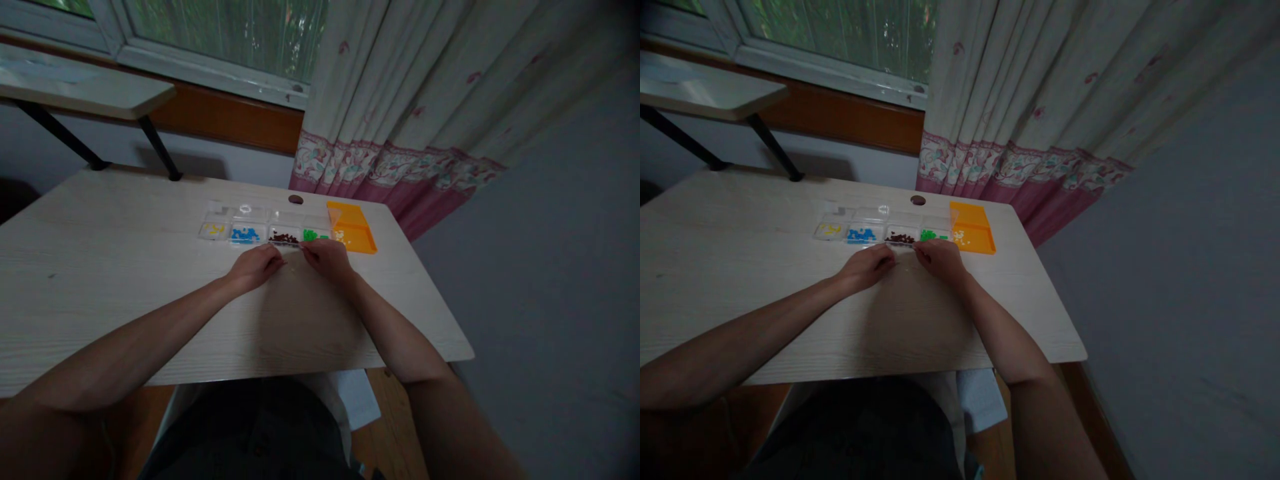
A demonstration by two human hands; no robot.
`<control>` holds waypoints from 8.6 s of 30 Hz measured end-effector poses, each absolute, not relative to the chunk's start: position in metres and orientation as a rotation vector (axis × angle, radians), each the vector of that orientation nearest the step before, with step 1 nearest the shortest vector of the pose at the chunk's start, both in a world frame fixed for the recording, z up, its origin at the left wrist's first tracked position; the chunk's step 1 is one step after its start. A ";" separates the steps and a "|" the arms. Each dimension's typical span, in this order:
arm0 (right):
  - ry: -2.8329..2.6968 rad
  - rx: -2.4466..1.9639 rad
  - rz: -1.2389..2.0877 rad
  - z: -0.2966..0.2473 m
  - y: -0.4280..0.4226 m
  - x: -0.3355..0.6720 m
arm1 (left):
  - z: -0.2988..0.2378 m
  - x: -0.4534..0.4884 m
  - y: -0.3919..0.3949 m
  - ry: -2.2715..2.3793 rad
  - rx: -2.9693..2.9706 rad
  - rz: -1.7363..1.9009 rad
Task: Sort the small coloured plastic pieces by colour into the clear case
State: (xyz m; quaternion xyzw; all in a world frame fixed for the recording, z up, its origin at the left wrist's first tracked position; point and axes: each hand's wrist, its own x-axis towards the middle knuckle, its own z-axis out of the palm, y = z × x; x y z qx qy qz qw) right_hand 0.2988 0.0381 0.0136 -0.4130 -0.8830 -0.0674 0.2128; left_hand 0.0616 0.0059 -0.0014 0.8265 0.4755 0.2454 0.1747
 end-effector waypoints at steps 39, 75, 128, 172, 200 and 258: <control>-2.642 -1.014 -0.371 0.018 -0.002 0.245 | -0.007 0.056 0.014 1.315 2.033 0.977; -2.158 -2.163 -0.351 0.050 0.059 0.349 | -0.003 0.054 0.012 1.299 2.034 0.963; -2.472 -1.441 -0.196 0.031 0.037 0.305 | -0.006 0.059 0.002 1.173 2.488 0.646; -2.591 -1.012 -0.187 0.014 0.032 0.290 | -0.003 0.059 0.004 1.176 2.524 0.615; -2.455 -1.004 -0.292 0.004 0.009 0.250 | -0.004 0.052 0.013 1.158 1.906 1.000; -2.522 -1.013 -0.222 0.006 0.014 0.258 | 0.001 0.055 0.011 0.957 1.472 1.038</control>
